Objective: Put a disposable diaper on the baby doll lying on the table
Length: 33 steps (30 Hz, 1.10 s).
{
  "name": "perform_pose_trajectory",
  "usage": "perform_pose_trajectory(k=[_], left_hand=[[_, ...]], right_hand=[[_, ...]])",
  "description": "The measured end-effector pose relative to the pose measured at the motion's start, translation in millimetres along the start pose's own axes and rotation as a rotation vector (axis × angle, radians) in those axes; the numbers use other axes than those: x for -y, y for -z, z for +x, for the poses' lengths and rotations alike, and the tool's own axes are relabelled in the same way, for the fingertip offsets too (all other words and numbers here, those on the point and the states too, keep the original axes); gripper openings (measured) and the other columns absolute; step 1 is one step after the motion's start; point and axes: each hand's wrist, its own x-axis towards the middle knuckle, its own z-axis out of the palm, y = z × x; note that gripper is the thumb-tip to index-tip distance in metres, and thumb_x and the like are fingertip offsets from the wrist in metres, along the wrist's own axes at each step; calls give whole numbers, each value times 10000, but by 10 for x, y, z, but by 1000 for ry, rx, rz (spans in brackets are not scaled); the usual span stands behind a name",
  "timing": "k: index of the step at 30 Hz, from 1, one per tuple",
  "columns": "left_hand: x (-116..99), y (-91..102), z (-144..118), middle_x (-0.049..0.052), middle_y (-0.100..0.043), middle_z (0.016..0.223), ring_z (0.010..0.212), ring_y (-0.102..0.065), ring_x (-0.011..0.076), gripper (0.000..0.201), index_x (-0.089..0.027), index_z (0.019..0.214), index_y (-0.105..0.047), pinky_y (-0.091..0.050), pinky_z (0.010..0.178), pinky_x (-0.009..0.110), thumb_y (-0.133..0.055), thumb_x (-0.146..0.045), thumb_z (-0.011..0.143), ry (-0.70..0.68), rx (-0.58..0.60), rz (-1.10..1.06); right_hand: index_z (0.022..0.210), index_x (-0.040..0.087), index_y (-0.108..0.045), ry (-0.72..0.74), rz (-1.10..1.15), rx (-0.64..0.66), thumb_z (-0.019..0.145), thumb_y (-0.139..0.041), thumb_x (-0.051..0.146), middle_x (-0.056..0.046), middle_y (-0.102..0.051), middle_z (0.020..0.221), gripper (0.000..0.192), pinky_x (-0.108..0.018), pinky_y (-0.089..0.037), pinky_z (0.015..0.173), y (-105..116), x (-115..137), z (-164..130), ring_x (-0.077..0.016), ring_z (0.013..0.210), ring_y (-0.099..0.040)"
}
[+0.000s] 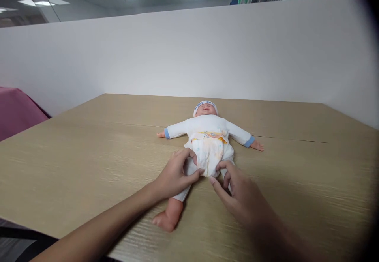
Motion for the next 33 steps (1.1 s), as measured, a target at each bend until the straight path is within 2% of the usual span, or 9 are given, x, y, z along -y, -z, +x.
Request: perform_pose_trajectory(k=[2, 4, 8, 11, 15, 19, 24, 28, 33], left_hand=[[31, -10, -1, 7, -645, 1043, 950, -556, 220, 287, -243, 1094, -580, -413, 856, 356, -794, -355, 938, 1, -10, -45], [62, -29, 5, 2, -627, 1037, 928, -545, 205, 316, -245, 1106, -552, -422, 846, 346, -796, -362, 944, 1, -16, -95], [93, -85, 29, -1, -578, 1050, 944, -557, 188, 377, -245, 1069, -482, -445, 848, 328, -818, -341, 927, 21, -56, -226], [93, -118, 35, 9, -586, 1101, 978, -592, 186, 446, -246, 1106, -472, -463, 857, 322, -856, -340, 899, 52, -96, -311], [92, -126, 16, -5, -668, 1039, 937, -636, 188, 551, -243, 1201, -523, -462, 814, 316, -926, -368, 847, 164, -130, -334], [74, -108, 1, 11, -722, 1032, 932, -674, 203, 452, -222, 1124, -638, -482, 803, 322, -941, -385, 832, 210, -117, -313], [45, -69, 18, 19, -772, 1041, 948, -689, 230, 296, -216, 1076, -744, -493, 828, 343, -873, -420, 905, 163, -13, -256], [34, -27, 30, 37, -779, 1082, 1016, -685, 262, 338, -222, 1118, -771, -505, 883, 372, -798, -523, 967, 176, 85, -325], [9, 34, 46, 89, -783, 1153, 1085, -696, 302, 437, -209, 1154, -758, -538, 933, 410, -780, -599, 958, 324, 114, -570]], right_hand=[[1132, 269, -598, -35, 33, -8, 1021, -622, 477, 73, -541, 664, 236, -306, -401, 557, 23, -7, 18, -184, 544, -552], [1127, 276, -582, -52, 48, -42, 1011, -633, 488, 73, -583, 696, 247, -302, -407, 555, 47, -27, 37, -174, 529, -541], [1110, 280, -571, -43, -6, -153, 968, -682, 509, 19, -752, 948, 291, -328, -425, 621, 81, -105, 81, -191, 603, -592], [1047, 279, -587, -64, -17, -181, 960, -697, 578, -5, -781, 1089, 331, -343, -422, 653, 118, -152, 117, -227, 707, -655], [1002, 287, -656, -44, -13, -117, 977, -693, 567, 6, -788, 980, 283, -360, -421, 692, 199, -154, 142, -259, 759, -669], [965, 297, -734, 54, -61, -93, 1037, -640, 536, -2, -762, 888, 267, -382, -410, 735, 228, -145, 125, -281, 811, -655], [996, 285, -765, 96, -45, -73, 1104, -574, 502, -16, -762, 956, 308, -402, -424, 810, 177, -150, 108, -277, 872, -616], [981, 267, -769, 0, 68, 6, 1075, -575, 568, -40, -748, 969, 370, -397, -428, 802, 187, -116, 127, -290, 922, -613], [1058, 245, -792, -230, 206, 43, 967, -617, 702, -39, -659, 822, 498, -364, -400, 682, 221, -123, 149, -266, 783, -584]])
